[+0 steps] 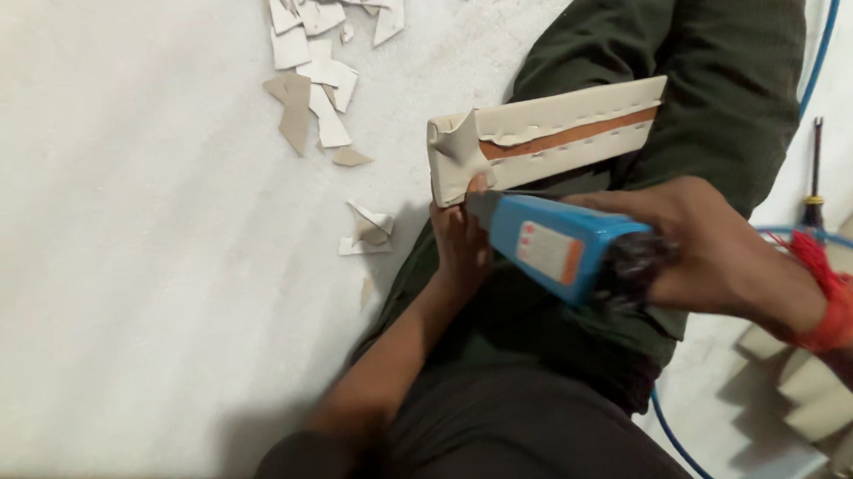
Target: The person sits on the floor and covers a long foam strip with fabric. They fold the fabric over the foam, staple it in place with a pneumatic staple gun, trim excess fabric with scissors, and press the edges down, then set the covered strip aside.
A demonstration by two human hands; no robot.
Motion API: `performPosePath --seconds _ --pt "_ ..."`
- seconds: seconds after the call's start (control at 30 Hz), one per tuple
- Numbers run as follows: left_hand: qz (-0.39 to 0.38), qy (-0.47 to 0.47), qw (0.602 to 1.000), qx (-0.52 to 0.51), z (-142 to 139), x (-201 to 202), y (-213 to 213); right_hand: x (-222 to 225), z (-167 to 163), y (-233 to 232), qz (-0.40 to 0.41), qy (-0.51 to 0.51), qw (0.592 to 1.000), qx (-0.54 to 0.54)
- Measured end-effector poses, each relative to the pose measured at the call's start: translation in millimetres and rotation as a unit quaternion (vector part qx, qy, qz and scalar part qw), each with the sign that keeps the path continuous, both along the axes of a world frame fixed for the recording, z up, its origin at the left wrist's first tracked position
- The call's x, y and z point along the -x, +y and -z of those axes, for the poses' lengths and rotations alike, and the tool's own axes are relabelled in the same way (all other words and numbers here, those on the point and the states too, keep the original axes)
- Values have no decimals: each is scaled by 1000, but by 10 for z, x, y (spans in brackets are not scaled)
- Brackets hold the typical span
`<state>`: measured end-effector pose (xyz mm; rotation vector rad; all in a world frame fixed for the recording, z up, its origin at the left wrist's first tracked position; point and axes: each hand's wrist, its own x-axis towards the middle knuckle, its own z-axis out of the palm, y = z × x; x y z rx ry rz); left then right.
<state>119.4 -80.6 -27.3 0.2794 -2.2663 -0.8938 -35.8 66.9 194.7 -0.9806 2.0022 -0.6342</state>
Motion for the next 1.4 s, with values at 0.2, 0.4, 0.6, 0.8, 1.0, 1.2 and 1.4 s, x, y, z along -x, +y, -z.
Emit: performPosePath --seconds 0.2,0.4,0.6,0.8,1.0,1.2,1.4 --pt "48 4 977 -206 74 51 -10 203 -13 -582 -62 29 997 -42" --pt "54 11 921 -386 31 74 -7 354 48 -567 -80 14 985 -151" --pt "21 14 994 -110 58 74 -45 350 59 -562 -168 109 970 -136" --pt "94 83 764 -633 -284 130 -119 277 155 -309 -134 67 983 -110" --pt "59 23 789 -611 -548 38 -122 -59 235 805 250 -141 936 -205" --pt "45 -67 832 -548 -669 -226 -30 -694 917 1307 399 -386 816 -159" --pt "107 -9 868 -485 -792 -239 -185 -558 732 1245 116 13 895 -429"
